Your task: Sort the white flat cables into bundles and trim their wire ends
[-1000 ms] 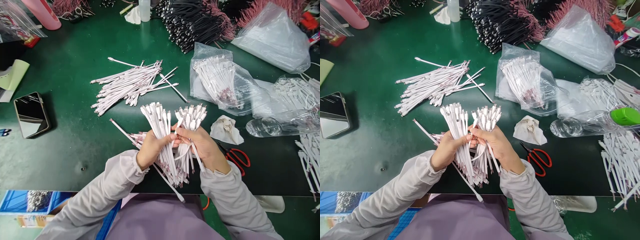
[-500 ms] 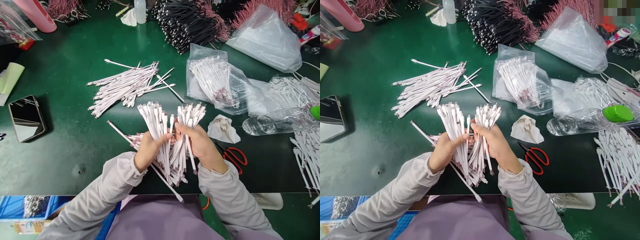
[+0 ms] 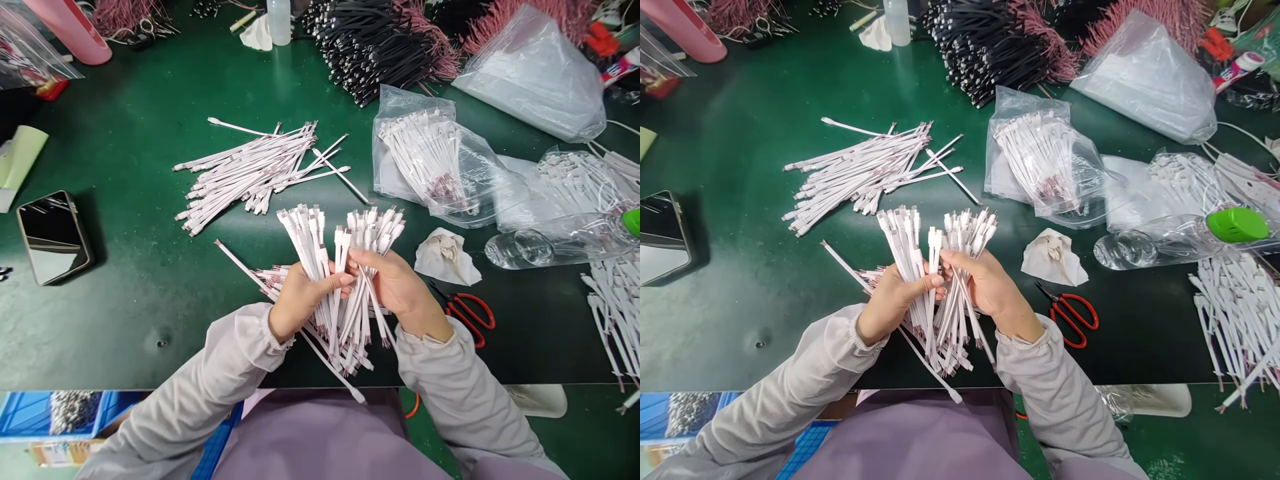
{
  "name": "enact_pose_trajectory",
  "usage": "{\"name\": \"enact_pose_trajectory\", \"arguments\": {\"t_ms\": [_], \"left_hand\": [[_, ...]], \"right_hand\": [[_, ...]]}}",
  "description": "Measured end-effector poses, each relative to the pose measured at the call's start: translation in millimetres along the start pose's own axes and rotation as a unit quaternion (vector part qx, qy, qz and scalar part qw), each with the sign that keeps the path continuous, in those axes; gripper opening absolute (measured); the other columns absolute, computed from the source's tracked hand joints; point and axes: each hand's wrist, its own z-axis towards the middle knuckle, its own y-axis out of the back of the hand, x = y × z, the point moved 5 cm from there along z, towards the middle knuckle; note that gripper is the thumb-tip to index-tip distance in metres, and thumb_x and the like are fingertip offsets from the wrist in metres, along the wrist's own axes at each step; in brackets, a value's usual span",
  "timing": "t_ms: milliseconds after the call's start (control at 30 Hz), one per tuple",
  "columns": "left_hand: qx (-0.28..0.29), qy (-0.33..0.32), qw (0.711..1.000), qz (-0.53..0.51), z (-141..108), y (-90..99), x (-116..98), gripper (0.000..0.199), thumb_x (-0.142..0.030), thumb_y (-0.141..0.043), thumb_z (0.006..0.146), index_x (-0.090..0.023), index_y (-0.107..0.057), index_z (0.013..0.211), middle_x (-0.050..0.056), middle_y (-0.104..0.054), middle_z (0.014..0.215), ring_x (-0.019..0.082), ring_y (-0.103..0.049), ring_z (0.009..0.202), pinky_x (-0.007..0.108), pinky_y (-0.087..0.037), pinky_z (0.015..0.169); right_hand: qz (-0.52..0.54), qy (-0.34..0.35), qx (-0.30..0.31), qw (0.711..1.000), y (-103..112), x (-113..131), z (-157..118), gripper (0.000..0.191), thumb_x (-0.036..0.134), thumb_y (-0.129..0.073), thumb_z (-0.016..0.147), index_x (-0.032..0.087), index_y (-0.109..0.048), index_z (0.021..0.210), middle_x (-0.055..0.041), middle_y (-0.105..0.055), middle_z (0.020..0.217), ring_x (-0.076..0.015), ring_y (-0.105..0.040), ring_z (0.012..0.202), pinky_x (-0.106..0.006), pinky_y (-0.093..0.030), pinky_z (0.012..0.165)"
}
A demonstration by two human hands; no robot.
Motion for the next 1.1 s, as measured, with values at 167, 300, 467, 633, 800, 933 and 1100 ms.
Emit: {"name": "enact_pose_trajectory", "arguments": {"t_ms": [167, 300, 467, 633, 800, 933, 1100], "left_hand": [[0.067, 0.05, 0.996, -0.014, -0.9, -5.4, -0.4, 0.035, -0.04, -0.083, 0.063, -0.012, -0.062, 0.068, 0.001, -0.061, 0.059, 0.011, -0.055, 0.054, 0.026, -0.049, 0.06], [0.055, 0.03, 0.992, 0.106, -0.7, 2.4, -10.0, 0.03, -0.041, -0.076, 0.073, -0.013, -0.068, 0.079, 0.004, -0.068, 0.076, 0.015, -0.061, 0.069, 0.028, -0.049, 0.069], [0.027, 0.035, 0.991, 0.129, -0.5, 9.4, -14.3, 0.03, -0.041, -0.071, 0.077, -0.014, -0.072, 0.09, 0.004, -0.068, 0.076, 0.016, -0.06, 0.066, 0.027, -0.049, 0.063], [-0.016, -0.007, 0.987, 0.163, 0.6, 12.3, -17.2, 0.026, -0.038, -0.074, 0.074, -0.013, -0.072, 0.082, 0.003, -0.065, 0.069, 0.015, -0.058, 0.063, 0.026, -0.047, 0.064], [0.004, -0.051, 0.977, 0.206, 1.0, 9.2, -18.4, 0.025, -0.039, -0.073, 0.075, -0.014, -0.07, 0.07, 0.002, -0.064, 0.065, 0.015, -0.057, 0.063, 0.026, -0.045, 0.064], [0.011, -0.037, 0.977, 0.212, 0.0, 5.9, -16.6, 0.023, -0.035, -0.075, 0.072, -0.014, -0.068, 0.066, 0.001, -0.062, 0.06, 0.014, -0.055, 0.059, 0.025, -0.044, 0.061], [0.014, -0.017, 0.983, 0.183, -0.8, 4.6, -15.8, 0.022, -0.034, -0.076, 0.071, -0.014, -0.069, 0.071, 0.001, -0.062, 0.061, 0.014, -0.054, 0.059, 0.025, -0.044, 0.061]], "right_hand": [[-0.002, -0.033, 0.052, 0.998, -7.3, -1.4, -1.4, 0.028, 0.036, -0.08, 0.065, 0.015, -0.062, 0.073, 0.0019, -0.059, 0.06, -0.0118, -0.055, 0.044, -0.028, -0.051, 0.046], [-0.001, 0.014, -0.047, 0.999, 0.2, 3.1, -2.1, 0.033, 0.032, -0.085, 0.06, 0.016, -0.058, 0.069, 0.0028, -0.058, 0.058, -0.0131, -0.057, 0.049, -0.028, -0.052, 0.048], [-0.003, 0.056, -0.101, 0.993, 8.3, 5.1, -1.7, 0.03, 0.031, -0.083, 0.063, 0.018, -0.058, 0.074, 0.0033, -0.059, 0.064, -0.0143, -0.06, 0.058, -0.028, -0.052, 0.054], [-0.046, 0.074, -0.056, 0.995, 10.4, 7.2, 1.4, 0.023, 0.034, -0.076, 0.072, 0.019, -0.066, 0.087, 0.0036, -0.055, 0.06, -0.0122, -0.054, 0.057, -0.026, -0.048, 0.056], [-0.092, 0.057, -0.031, 0.994, 1.8, 5.7, -0.8, 0.027, 0.026, -0.08, 0.066, 0.018, -0.066, 0.088, 0.0032, -0.057, 0.064, -0.0106, -0.052, 0.057, -0.024, -0.043, 0.055], [-0.074, 0.061, -0.052, 0.994, -3.7, 5.3, -1.3, 0.025, 0.034, -0.078, 0.07, 0.016, -0.061, 0.066, 0.0039, -0.05, 0.055, -0.008, -0.044, 0.049, -0.024, -0.039, 0.047], [-0.061, 0.055, -0.046, 0.996, 1.6, 4.5, 1.1, 0.028, 0.044, -0.074, 0.075, 0.016, -0.068, 0.075, 0.0055, -0.043, 0.049, -0.0079, -0.04, 0.044, -0.025, -0.042, 0.046]]}}
